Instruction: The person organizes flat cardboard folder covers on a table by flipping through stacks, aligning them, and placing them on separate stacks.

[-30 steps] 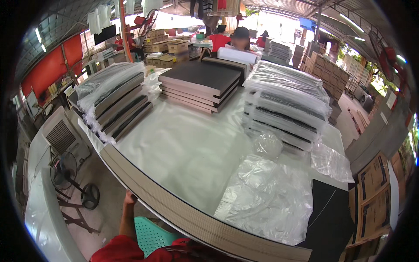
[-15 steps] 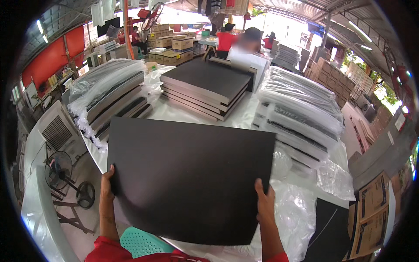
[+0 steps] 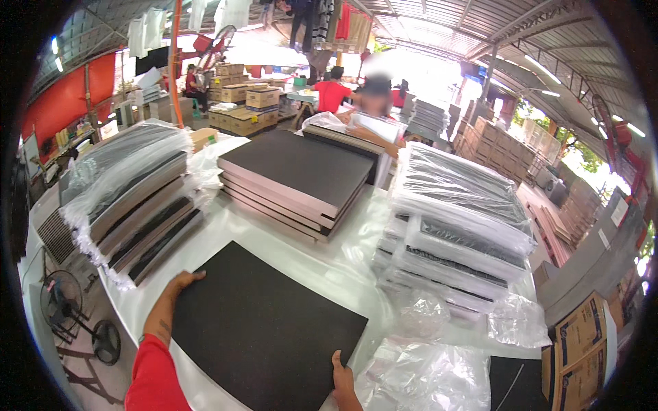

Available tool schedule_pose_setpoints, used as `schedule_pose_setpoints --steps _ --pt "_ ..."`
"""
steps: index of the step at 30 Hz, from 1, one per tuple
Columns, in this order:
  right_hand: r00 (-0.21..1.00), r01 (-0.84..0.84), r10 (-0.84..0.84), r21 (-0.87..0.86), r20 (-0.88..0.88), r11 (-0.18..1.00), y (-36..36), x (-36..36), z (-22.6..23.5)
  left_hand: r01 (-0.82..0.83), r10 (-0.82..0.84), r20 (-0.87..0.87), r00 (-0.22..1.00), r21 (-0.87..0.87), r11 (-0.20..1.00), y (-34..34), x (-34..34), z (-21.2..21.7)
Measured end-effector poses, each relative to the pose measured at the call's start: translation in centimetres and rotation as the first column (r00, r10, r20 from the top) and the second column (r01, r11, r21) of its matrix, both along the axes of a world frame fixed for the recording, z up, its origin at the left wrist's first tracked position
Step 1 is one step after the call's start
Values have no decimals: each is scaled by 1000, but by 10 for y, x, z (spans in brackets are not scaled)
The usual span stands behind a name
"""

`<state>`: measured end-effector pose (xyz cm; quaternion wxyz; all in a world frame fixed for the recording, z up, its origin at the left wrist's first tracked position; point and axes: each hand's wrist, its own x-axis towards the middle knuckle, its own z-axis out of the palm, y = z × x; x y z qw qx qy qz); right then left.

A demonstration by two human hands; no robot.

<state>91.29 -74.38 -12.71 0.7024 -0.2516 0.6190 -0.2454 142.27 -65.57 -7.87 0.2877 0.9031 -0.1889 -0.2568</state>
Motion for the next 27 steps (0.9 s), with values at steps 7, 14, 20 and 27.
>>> schedule_pose_setpoints --steps 7,14,20,27 --pt "993 -110 104 -162 -49 981 0 -5 3 126 -128 15 992 108 986 -26 20 -8" --pt "831 -405 267 -201 -488 892 -5 3 20 207 -267 234 935 252 945 -36 18 3" --pt "708 -591 467 -82 -530 803 -15 1 57 219 -366 305 879 424 879 -47 -10 27" --pt "299 -845 381 -57 -875 532 -32 -24 86 -175 189 483 855 -75 982 -3 -45 22"
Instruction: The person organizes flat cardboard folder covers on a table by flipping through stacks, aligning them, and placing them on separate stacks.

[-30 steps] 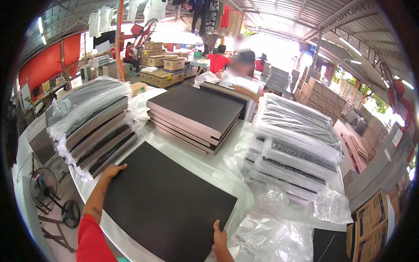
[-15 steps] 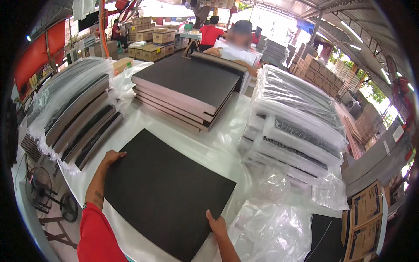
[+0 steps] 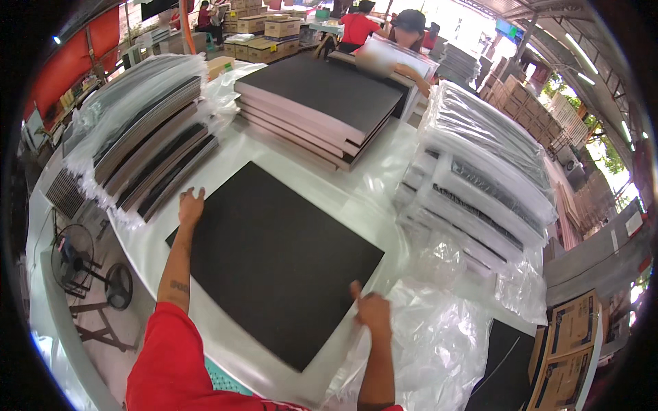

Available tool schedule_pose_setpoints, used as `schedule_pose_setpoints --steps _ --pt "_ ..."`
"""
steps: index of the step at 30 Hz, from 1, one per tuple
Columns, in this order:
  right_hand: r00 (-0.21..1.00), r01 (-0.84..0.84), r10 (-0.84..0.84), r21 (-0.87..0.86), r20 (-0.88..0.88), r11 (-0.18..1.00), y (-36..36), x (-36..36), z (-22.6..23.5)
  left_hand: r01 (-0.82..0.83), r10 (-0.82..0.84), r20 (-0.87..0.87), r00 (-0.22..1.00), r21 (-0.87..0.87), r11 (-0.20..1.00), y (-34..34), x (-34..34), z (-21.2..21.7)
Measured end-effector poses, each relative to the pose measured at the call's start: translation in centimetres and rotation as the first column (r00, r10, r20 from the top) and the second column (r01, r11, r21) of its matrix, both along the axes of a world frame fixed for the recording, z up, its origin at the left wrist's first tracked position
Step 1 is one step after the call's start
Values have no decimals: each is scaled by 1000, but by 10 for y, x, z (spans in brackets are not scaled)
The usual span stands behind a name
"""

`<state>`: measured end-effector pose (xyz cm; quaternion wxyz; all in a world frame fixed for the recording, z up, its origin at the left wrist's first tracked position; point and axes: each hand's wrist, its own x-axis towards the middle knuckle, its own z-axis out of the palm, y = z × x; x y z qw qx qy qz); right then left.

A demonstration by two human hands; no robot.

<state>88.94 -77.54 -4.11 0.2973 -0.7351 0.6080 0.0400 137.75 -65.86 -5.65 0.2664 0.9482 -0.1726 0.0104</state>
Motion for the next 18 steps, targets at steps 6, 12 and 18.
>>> schedule_pose_setpoints --steps 6,12,18 --pt "852 242 -169 -87 495 966 71 -50 94 -213 292 230 928 -315 925 197 -64 -25" --pt "798 152 -234 191 555 970 116 -10 -33 -364 -255 -572 779 -745 559 216 -319 -87" --pt "837 274 -300 124 458 954 110 33 -68 -421 -468 -622 628 -777 468 155 -412 -50"
